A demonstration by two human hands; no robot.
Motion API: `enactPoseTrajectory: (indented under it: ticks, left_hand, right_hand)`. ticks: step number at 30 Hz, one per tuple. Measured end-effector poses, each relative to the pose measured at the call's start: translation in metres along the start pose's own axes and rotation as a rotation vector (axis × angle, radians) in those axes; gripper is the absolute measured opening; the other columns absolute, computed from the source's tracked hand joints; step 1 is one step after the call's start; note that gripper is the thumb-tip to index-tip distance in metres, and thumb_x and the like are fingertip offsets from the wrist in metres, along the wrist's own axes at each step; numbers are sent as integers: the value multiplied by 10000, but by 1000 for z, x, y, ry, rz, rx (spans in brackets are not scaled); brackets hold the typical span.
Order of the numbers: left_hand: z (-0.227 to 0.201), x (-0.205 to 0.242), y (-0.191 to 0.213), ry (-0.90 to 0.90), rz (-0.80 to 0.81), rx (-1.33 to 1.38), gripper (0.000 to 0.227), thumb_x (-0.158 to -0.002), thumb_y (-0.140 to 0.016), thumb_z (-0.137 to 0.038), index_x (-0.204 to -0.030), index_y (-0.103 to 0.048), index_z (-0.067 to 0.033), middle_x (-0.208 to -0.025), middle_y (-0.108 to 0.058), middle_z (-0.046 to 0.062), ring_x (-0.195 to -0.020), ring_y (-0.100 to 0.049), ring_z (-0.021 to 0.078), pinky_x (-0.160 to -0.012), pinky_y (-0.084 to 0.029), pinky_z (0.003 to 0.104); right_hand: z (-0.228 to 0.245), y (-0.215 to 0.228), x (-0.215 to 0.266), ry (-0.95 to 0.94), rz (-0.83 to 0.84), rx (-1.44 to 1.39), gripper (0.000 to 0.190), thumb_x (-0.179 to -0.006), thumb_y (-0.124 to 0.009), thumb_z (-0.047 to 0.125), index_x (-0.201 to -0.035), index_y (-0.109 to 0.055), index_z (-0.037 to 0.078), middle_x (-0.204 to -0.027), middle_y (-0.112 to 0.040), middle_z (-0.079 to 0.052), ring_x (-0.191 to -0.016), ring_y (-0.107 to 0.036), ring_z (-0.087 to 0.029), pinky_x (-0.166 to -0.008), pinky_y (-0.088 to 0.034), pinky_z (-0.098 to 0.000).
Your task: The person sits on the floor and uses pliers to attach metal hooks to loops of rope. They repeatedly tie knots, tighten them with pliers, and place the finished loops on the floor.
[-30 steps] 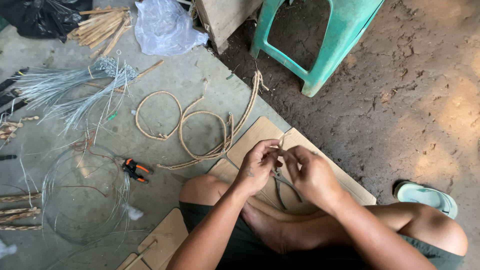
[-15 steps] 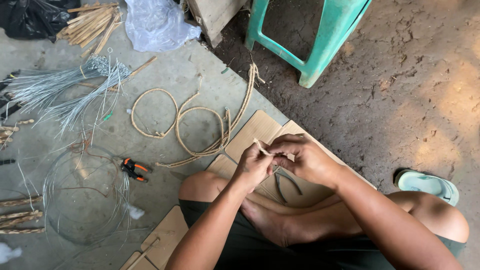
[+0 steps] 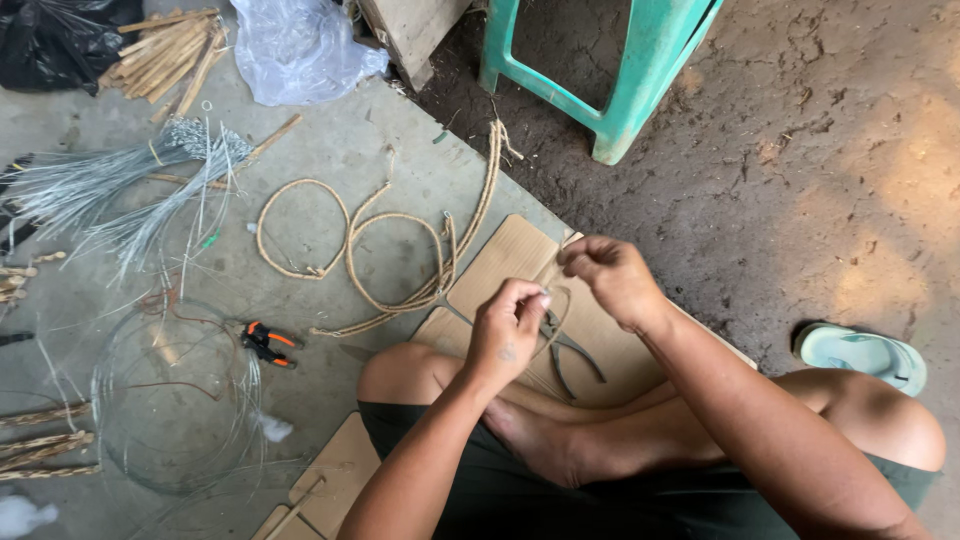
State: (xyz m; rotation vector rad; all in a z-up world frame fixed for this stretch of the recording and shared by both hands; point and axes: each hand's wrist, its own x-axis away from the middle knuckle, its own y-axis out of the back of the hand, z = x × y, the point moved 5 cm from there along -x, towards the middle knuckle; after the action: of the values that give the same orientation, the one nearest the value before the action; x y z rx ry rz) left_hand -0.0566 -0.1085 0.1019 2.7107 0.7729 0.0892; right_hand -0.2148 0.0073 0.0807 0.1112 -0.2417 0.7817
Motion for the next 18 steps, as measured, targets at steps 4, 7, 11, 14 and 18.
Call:
enactPoseTrajectory:
  ticks: [4,7,11,14,18]
  left_hand:
    - [39,-28,40,71,-270,161,99,-993,-695,-100,-1049,-645,-35,-887,-730,93,-674,-580,95,-610,-476,252]
    - [80,-45,54,396,-297,663,86,-1009,-641,-146,-1022,-602,-71,-905,-726,101,-538,-444,72,-460,-350,230]
    - [101,-47,59,587,-107,884,162,-1019,-545,-235,-986,-602,-87,-943,-755,129,-516,-478,99,-455,-368,234]
    - [101,-46,44,705,47,989,223,-1027,-505,-278,-966,-603,-87,-937,-748,147,-544,-505,122,-496,-398,244]
    - [99,-34,27,764,162,1070,243,-1022,-525,-261,-1023,-644,-49,-855,-692,118,-593,-533,144,-532,-409,262]
  right_hand:
    - [-19,18,10,-78,-180,514,209,-986,-640,227,-1022,-720,37,-894,-740,-152,-823,-710,-261,-773,-556,-378]
    - [-58,-5,38,-199,139,1078,374,-966,-602,439,-1177,-686,142,-1130,-724,-159,-1047,-709,-342,-897,-564,-446]
    - [-114,-39,72,-293,476,1469,901,-845,-713,636,-1384,-340,18,-1343,-514,-218,-1184,-610,-362,-938,-546,-443]
    - [-132,-52,75,-348,498,1471,815,-864,-701,538,-1370,-324,22,-1328,-513,-204,-1186,-631,-357,-949,-574,-415]
    - [-145,-54,77,-360,350,1370,396,-979,-538,208,-1298,-410,11,-1254,-567,-234,-1112,-691,-377,-910,-595,-429]
